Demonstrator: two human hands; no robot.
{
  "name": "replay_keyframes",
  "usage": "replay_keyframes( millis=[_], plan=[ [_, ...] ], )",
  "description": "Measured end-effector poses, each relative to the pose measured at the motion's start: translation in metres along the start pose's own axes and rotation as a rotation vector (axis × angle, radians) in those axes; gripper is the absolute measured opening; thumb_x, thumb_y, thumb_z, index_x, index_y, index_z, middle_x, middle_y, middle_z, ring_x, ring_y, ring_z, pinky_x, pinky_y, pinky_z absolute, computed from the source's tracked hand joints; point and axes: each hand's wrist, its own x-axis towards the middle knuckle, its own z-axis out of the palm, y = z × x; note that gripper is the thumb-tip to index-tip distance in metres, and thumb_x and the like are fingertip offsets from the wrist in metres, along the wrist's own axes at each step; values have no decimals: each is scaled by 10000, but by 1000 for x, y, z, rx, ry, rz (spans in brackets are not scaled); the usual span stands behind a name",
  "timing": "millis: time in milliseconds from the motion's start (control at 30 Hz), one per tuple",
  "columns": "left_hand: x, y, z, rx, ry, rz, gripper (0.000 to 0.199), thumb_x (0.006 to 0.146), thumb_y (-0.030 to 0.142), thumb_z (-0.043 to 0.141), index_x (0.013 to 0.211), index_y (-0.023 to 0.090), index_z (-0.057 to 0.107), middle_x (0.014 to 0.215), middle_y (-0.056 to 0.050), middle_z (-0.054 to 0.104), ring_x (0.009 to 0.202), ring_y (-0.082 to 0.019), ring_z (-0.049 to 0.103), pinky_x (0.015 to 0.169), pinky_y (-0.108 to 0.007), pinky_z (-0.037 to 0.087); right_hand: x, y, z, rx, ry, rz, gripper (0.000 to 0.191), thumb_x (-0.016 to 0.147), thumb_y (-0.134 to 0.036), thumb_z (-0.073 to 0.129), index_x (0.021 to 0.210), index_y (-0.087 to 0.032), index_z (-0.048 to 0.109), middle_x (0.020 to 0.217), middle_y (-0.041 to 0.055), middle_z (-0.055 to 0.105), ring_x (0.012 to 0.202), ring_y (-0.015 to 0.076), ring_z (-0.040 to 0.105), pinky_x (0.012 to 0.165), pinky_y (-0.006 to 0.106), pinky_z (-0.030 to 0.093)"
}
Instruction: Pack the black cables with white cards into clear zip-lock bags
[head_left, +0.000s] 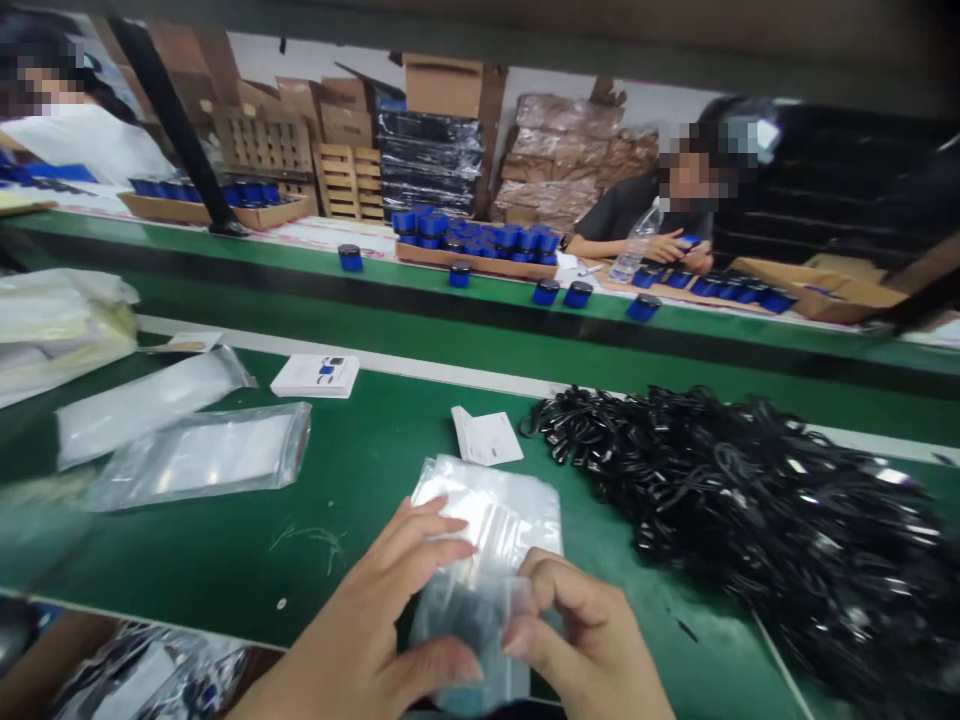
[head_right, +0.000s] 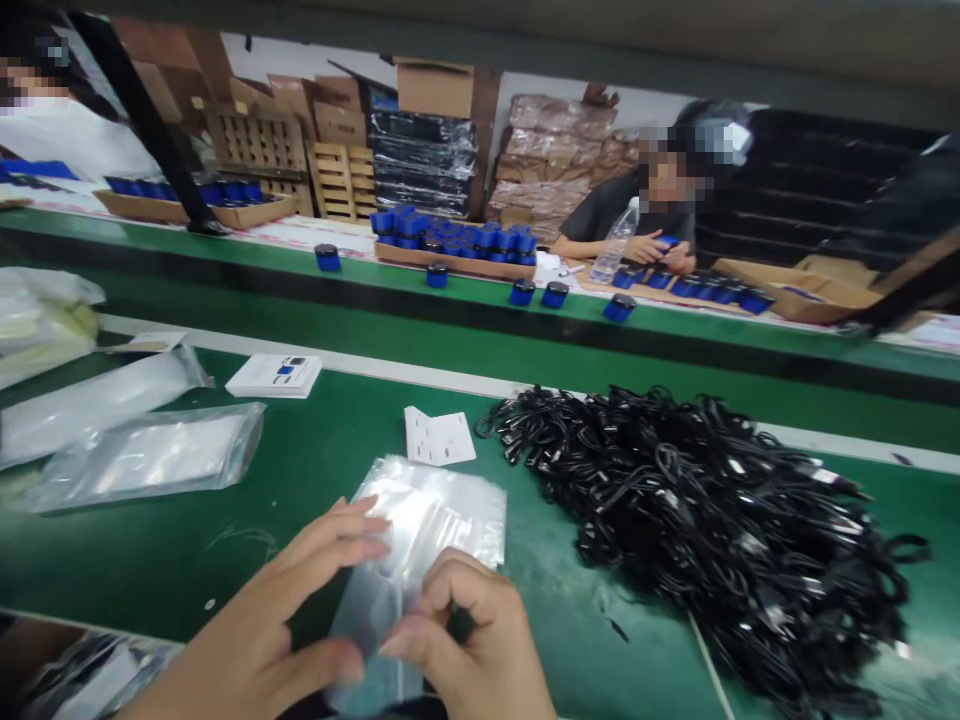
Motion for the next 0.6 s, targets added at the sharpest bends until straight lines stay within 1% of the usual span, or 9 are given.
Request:
replay_keyframes(
  millis=[33,133,233,300,367,433,467,533,600],
  plan=[
    [11,4,4,-47,-73,-13,253,834,458,615,985,256,643,1111,-32,682,1185,-238,557,1112,-447,310,-1,2,-2,40,-19,41,412,806,-459,672,558,-176,504,568,-41,534,536,98,489,530,191,400],
    [27,5,16,-122,-109,-113,247,873,423,553,753,212,602,796,13,669,877,-183,658,1013,-377,421,-5,7,-11,34,-96,146,263,853,-375,615,684,-174,611,645,-13,590,607,123,530,600,211,429],
    [27,-2,22,-111,-85,-179,316,872,472,514,703,215,583,714,27,651,717,-166,651,735,-256,526,-8,8,-15,-69,-134,183,189,883,-262,544,738,-180,633,687,-6,608,661,136,558,654,219,438],
    [23,-8,24,-73,-62,-154,298,877,467,507,731,226,605,726,27,676,693,-162,658,658,-227,528,-8,9,-12,-121,-115,169,217,874,-239,538,671,-183,588,645,-22,582,629,127,543,629,207,423],
    [18,-12,26,45,121,-119,210,856,430,550,864,242,642,856,2,713,820,-192,679,754,-257,540,-6,11,-9,-160,-60,161,241,866,-245,540,632,-186,540,611,-32,547,591,119,516,590,202,402],
    [12,-13,27,167,366,-97,225,824,394,602,999,259,645,1018,-23,712,958,-218,668,851,-289,528,-3,13,-5,-188,-12,171,251,868,-261,532,629,-188,525,594,-34,528,572,118,500,562,204,387],
    [10,-11,28,183,429,-92,242,817,378,617,1030,268,645,1042,-21,714,953,-211,677,857,-278,530,-2,14,-3,-197,-2,173,247,869,-266,531,634,-188,528,593,-33,528,570,118,499,555,204,384],
    [7,-6,30,90,364,-84,224,822,355,623,1028,275,659,968,3,747,825,-168,718,782,-206,552,-1,17,0,-207,-17,151,240,864,-263,539,637,-186,533,585,-33,533,557,113,500,539,196,377],
    [7,2,32,-103,173,-129,207,845,352,590,1008,258,676,898,9,766,723,-140,730,690,-154,560,-1,19,3,-230,-31,92,218,852,-240,554,641,-182,543,586,-34,545,546,105,506,530,186,373]
  ],
)
